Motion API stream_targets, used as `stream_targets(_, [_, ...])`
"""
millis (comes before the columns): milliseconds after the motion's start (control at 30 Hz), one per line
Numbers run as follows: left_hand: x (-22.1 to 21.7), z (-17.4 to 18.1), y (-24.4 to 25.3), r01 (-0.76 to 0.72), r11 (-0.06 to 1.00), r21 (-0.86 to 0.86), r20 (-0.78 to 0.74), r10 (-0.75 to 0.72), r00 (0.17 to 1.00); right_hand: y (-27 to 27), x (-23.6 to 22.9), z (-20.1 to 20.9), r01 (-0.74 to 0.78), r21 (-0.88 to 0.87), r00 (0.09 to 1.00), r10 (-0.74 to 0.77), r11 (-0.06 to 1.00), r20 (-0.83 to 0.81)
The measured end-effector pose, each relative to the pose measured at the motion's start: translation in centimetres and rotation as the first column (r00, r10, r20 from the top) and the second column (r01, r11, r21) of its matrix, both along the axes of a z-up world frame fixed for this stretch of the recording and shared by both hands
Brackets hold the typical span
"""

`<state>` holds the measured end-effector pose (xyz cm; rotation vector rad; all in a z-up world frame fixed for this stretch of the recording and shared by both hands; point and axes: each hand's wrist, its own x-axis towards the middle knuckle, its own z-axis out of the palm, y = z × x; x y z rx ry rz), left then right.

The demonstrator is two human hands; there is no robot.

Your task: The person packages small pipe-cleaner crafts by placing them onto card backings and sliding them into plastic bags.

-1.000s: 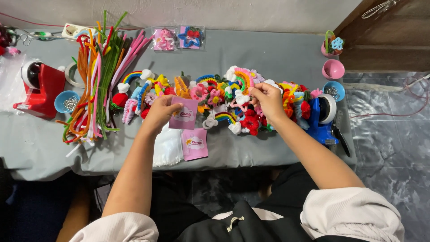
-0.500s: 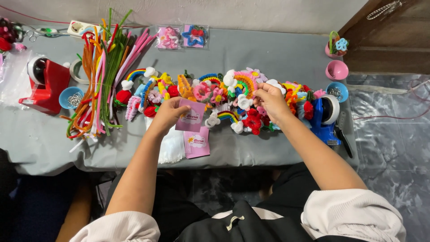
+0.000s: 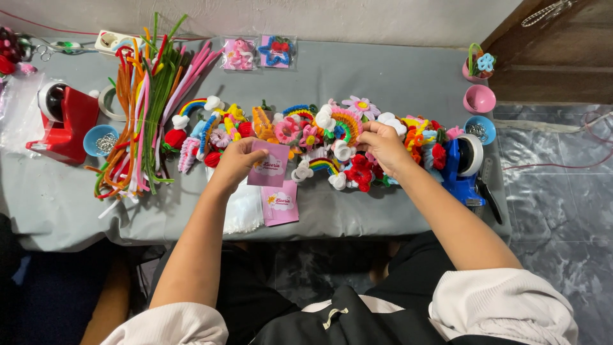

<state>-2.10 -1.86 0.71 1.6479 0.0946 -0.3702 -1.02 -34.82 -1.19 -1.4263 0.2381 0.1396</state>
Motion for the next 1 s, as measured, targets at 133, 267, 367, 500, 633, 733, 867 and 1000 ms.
stream_targets(133, [0.3, -0.2, 0.4, -0.008, 1.000, -0.004, 0.001, 0.008, 1.000, 0.0, 0.0, -0.2, -0.020, -0.012, 1.000, 0.019, 1.000, -0.010])
stream_targets(267, [0.3, -0.2, 0.6, -0.018, 1.000, -0.010, 0.005, 0.018, 1.000, -0.2, 0.2, -1.0, -0.049, -0.021, 0.999, 0.049, 0.999, -0.001])
stream_targets(367, [0.4, 0.0, 0.9, -0.026, 1.000, -0.013, 0.012, 0.026, 1.000, -0.1, 0.0, -0.8, -0.072, -0.025, 0.997, 0.072, 0.997, 0.014])
stream_targets(500, [1.0, -0.5, 1.6, -0.053, 0.998, -0.029, 0.038, 0.054, 0.998, 0.0, -0.1, -0.7, -0.088, -0.056, 0.995, 0.090, 0.995, 0.039])
stream_targets(633, [0.8, -0.2, 2.2, -0.087, 0.996, -0.025, 0.048, 0.088, 0.995, 0.2, 0.0, -1.0, -0.100, -0.102, 0.993, 0.106, 0.990, 0.055])
stream_targets(733, [0.7, -0.1, 2.2, -0.092, 0.995, -0.028, 0.041, 0.093, 0.995, 0.6, 0.2, -1.1, -0.115, -0.195, 0.990, 0.128, 0.974, 0.056])
stream_targets(867, [1.0, -0.4, 2.3, -0.098, 0.995, -0.028, 0.037, 0.099, 0.994, 0.5, 1.1, -2.4, -0.114, -0.395, 0.970, 0.187, 0.912, 0.153])
stream_targets(1000, [1.6, -1.2, 2.5, -0.104, 0.994, -0.018, 0.037, 0.105, 0.994, -0.1, 1.9, -3.7, -0.089, -0.575, 0.944, 0.253, 0.813, 0.211])
